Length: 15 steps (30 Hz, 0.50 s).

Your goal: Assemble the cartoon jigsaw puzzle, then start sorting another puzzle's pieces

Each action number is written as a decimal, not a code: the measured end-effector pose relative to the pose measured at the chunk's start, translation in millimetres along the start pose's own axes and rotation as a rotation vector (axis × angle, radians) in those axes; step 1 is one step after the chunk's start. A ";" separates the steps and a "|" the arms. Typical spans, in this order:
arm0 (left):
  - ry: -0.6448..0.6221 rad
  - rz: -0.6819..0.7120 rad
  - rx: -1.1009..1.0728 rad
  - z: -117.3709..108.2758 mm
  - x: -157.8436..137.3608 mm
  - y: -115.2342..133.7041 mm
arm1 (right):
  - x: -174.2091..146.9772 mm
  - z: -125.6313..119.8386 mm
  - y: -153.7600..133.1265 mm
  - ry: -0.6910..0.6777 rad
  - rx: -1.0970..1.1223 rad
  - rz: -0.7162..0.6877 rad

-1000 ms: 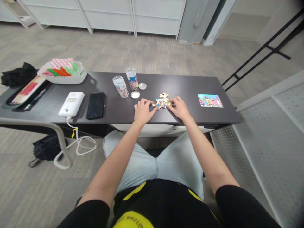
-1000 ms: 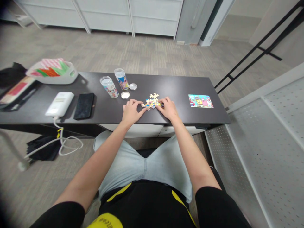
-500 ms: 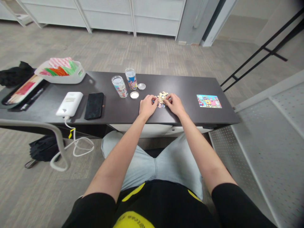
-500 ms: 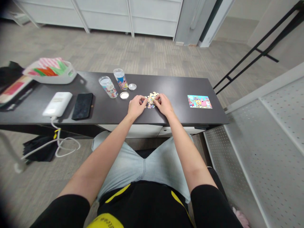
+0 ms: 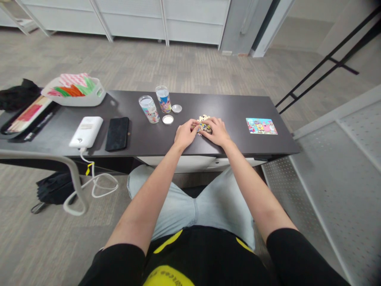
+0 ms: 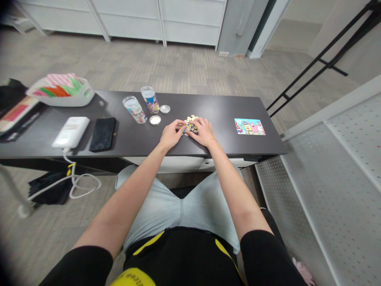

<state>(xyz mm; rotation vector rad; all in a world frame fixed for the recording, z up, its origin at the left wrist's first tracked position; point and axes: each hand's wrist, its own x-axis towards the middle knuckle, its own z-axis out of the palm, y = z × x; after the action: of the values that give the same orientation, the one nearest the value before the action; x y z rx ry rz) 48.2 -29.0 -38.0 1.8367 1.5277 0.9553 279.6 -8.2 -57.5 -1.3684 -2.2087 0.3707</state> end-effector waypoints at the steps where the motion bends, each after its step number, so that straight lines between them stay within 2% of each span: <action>1: -0.002 0.006 0.007 0.0 0.0 0.5 | 0.5 -0.3 -0.3 -0.008 -0.012 0.000; 9: 0.092 -0.013 0.198 -0.5 -6.8 9.5 | 5.7 0.1 1.7 -0.036 -0.039 0.012; 15: 0.007 -0.004 0.261 -0.8 -9.6 13.8 | 7.8 -0.9 9.0 -0.042 -0.046 0.021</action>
<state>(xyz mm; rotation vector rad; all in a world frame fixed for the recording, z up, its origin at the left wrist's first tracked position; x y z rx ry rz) 54.7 -41.1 -28.2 2.0082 1.7270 0.7911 284.1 2.8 -58.8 -1.4216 -2.2513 0.3623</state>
